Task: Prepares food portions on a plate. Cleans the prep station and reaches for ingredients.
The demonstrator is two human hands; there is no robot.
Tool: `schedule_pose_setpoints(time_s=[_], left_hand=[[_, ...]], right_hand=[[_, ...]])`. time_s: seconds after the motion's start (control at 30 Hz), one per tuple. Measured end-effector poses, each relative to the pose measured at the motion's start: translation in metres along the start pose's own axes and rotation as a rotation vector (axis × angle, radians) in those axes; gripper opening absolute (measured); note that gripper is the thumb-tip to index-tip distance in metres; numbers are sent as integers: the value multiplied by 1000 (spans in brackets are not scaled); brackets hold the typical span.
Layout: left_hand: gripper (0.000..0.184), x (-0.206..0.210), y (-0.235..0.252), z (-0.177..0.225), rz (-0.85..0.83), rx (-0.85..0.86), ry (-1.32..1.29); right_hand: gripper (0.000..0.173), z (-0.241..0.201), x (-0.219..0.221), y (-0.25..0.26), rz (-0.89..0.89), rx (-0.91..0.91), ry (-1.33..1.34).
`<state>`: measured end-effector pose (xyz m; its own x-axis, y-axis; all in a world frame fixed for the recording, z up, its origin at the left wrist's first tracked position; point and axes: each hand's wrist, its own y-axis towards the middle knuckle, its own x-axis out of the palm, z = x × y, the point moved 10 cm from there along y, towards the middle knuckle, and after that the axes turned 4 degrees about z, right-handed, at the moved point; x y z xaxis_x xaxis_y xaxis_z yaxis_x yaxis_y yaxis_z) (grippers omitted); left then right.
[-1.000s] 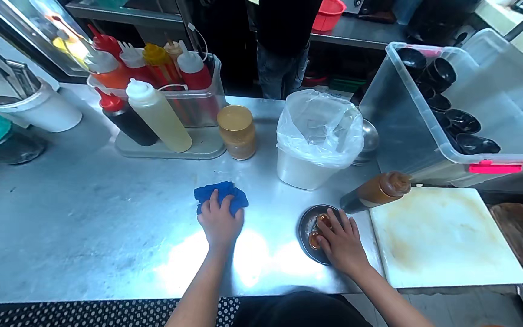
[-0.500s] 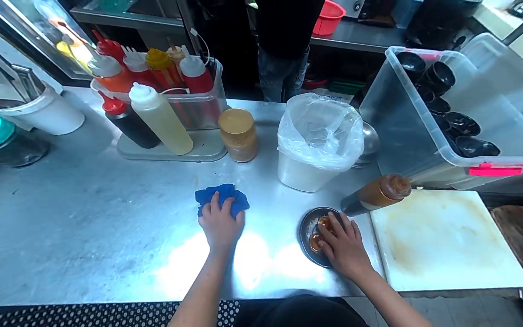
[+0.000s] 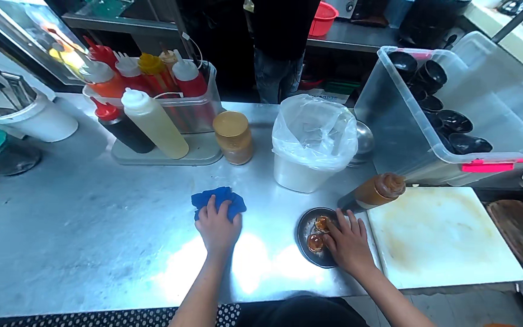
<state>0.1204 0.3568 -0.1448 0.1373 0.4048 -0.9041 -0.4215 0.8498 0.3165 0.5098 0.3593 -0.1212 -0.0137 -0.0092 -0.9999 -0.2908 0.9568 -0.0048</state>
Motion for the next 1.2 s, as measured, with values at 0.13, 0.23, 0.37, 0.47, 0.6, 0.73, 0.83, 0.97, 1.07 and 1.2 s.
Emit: schedule_pose_setpoints(time_s=[0.13, 0.23, 0.37, 0.47, 0.6, 0.73, 0.83, 0.97, 1.07, 1.2], left_hand=[[49, 0, 0, 1, 6, 2, -1], [48, 1, -1, 0, 14, 3, -4], [48, -1, 0, 0, 33, 4, -1], [48, 0, 1, -1, 33, 10, -3], [48, -2, 1, 0, 10, 3, -17], [47, -2, 1, 0, -2, -1, -28], [46, -1, 0, 0, -3, 6, -25], [39, -3, 0, -2, 1, 17, -76], [32, -8, -5, -3, 26, 66, -175], [29, -14, -9, -6, 67, 109, -295]], right_hand=[[53, -11, -5, -3, 38, -38, 38], [56, -5, 3, 2, 3, 35, 8], [55, -8, -2, -16, -1, 85, 33], [56, -14, 0, -23, -1, 61, 46], [53, -9, 6, -19, -16, 76, 60], [51, -11, 0, -21, 27, 68, 55], [50, -12, 4, -23, 0, 65, 45], [49, -12, 0, -22, 35, 79, 60], [50, -10, 0, -25, 32, 92, 83], [51, -11, 2, -25, -8, 101, 71]])
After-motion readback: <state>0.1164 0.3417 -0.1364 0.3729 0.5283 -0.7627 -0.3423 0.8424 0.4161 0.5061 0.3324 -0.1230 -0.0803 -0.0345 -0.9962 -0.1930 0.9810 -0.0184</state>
